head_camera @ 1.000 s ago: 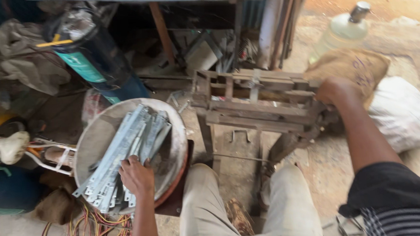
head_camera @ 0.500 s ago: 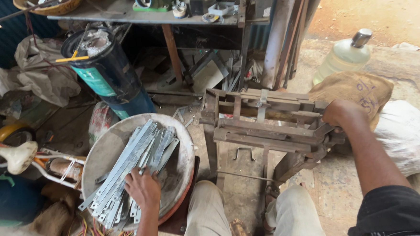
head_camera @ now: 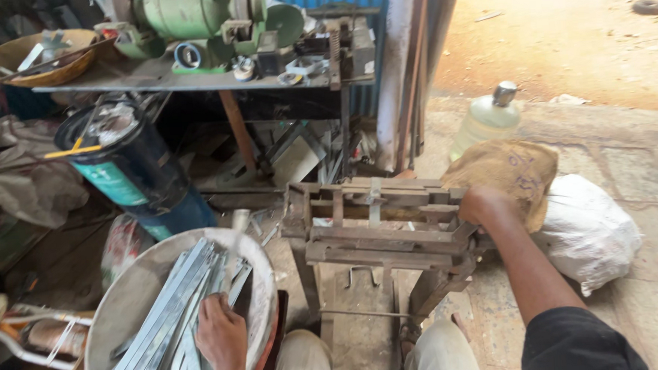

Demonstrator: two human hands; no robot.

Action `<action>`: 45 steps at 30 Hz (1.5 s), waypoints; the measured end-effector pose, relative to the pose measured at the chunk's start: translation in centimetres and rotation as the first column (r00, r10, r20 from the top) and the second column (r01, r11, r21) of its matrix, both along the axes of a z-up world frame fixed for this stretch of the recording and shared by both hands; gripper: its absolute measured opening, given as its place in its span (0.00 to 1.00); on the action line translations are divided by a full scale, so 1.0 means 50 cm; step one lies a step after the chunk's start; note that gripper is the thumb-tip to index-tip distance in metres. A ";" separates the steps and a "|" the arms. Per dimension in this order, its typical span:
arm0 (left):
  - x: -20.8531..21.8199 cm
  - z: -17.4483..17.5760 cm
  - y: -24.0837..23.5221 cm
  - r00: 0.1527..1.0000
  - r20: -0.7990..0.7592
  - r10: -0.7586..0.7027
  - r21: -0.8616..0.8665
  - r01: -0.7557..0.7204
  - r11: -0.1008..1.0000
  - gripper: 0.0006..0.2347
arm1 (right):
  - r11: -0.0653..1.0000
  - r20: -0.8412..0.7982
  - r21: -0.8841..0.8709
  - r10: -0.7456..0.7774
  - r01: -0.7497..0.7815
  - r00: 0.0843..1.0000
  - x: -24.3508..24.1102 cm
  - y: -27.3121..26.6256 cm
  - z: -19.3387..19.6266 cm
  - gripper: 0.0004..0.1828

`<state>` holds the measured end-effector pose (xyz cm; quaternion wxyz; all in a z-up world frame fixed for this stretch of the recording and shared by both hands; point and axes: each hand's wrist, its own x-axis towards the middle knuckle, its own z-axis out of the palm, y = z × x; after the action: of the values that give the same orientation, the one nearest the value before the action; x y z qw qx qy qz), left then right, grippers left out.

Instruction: The person uses a wooden jig to bend metal strips by hand, placing each strip into the device, applying pressure to fold it, and removing the bent piece.

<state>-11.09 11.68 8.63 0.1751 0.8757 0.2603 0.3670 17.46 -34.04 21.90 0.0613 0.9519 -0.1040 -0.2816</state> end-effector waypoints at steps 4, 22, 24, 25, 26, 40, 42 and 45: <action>0.047 0.018 -0.062 0.990 0.110 -0.083 -0.623 0.134 0.771 0.04 | 0.998 -0.017 0.021 -0.057 0.058 0.998 -0.010 0.012 0.016 0.18; 0.047 -0.428 -0.362 0.912 0.116 -0.393 -0.990 0.137 0.025 0.12 | 0.992 0.079 0.056 -0.118 0.114 0.990 -0.036 0.025 0.041 0.15; 0.051 -0.414 -0.359 0.911 0.058 -0.409 -0.995 0.088 0.053 0.12 | 0.991 0.093 0.068 -0.117 0.111 0.989 -0.024 0.014 0.022 0.15; 0.052 -0.406 -0.358 0.905 0.066 -0.421 -0.988 0.118 0.099 0.12 | 0.991 0.080 0.069 -0.118 0.112 0.990 -0.018 0.009 0.012 0.15; 0.053 -0.395 -0.360 0.899 0.074 -0.431 -0.979 0.149 0.142 0.12 | 0.992 0.069 0.068 -0.116 0.111 0.991 -0.010 0.006 0.006 0.16; 0.236 -0.204 -0.348 0.859 0.235 -0.454 -0.968 0.248 -0.032 0.11 | 0.987 0.035 0.052 -0.154 0.152 0.987 -0.038 0.034 0.049 0.16; 0.265 -0.190 -0.348 0.878 0.175 -0.446 -0.984 0.175 -0.042 0.11 | 0.990 0.005 0.038 -0.135 0.134 0.991 -0.033 0.032 0.048 0.17; 0.272 -0.185 -0.347 0.867 0.237 -0.438 -0.971 0.231 -0.067 0.10 | 0.995 0.009 0.033 -0.095 0.095 0.995 -0.029 0.028 0.042 0.17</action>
<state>2.50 -5.68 -0.61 0.7919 0.5657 0.2264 -0.0387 16.01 -32.64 24.00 0.0318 0.9483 -0.1450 -0.2806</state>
